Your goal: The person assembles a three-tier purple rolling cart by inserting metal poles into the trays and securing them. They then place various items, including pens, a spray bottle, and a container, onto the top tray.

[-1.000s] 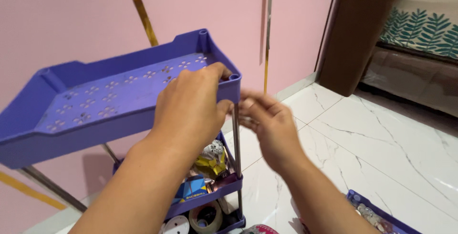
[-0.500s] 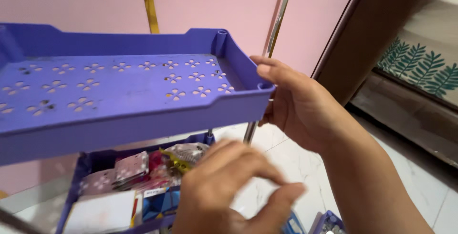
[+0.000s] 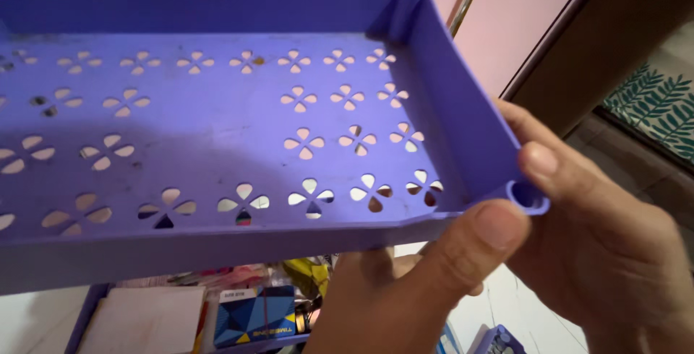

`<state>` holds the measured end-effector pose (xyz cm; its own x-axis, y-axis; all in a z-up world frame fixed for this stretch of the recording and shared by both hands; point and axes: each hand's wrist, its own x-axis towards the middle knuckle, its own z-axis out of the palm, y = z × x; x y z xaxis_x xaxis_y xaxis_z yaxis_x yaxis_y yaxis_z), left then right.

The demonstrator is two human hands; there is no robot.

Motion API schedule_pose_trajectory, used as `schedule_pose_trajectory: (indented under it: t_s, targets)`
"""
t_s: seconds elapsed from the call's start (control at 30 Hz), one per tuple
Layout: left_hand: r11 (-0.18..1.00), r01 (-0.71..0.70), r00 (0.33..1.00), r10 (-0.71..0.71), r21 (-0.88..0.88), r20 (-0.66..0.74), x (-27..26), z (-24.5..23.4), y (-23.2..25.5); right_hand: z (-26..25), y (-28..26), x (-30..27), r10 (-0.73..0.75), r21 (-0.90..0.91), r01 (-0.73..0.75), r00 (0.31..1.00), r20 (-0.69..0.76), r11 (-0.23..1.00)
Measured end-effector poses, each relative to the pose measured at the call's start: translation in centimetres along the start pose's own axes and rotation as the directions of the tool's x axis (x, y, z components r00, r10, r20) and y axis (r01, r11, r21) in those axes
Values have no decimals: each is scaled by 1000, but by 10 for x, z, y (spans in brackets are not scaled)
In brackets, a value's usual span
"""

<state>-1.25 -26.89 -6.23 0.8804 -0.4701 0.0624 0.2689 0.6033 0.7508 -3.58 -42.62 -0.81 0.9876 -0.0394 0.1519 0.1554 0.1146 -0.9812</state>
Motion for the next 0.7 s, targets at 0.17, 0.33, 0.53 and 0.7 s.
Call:
schedule_pose_trajectory:
  t_s: [0.17,0.33,0.53,0.7]
  targets:
    - [981,-131,991,132,-141,-1,-1,11,6,3,1,-1,-11,-46,13,998,62,999]
    - [938,-173,983,184,-300,9,-1,18,5,-1,3,3,1,-75,2,999,33,997]
    - [953,-173,984,176,-248,-9,0,19,3,-10,10,8,-8,-35,6,999,-41,999]
    - [934,-169,985,171,-316,-22,-1,19,6,-13,9,9,32,52,-35,997,67,998]
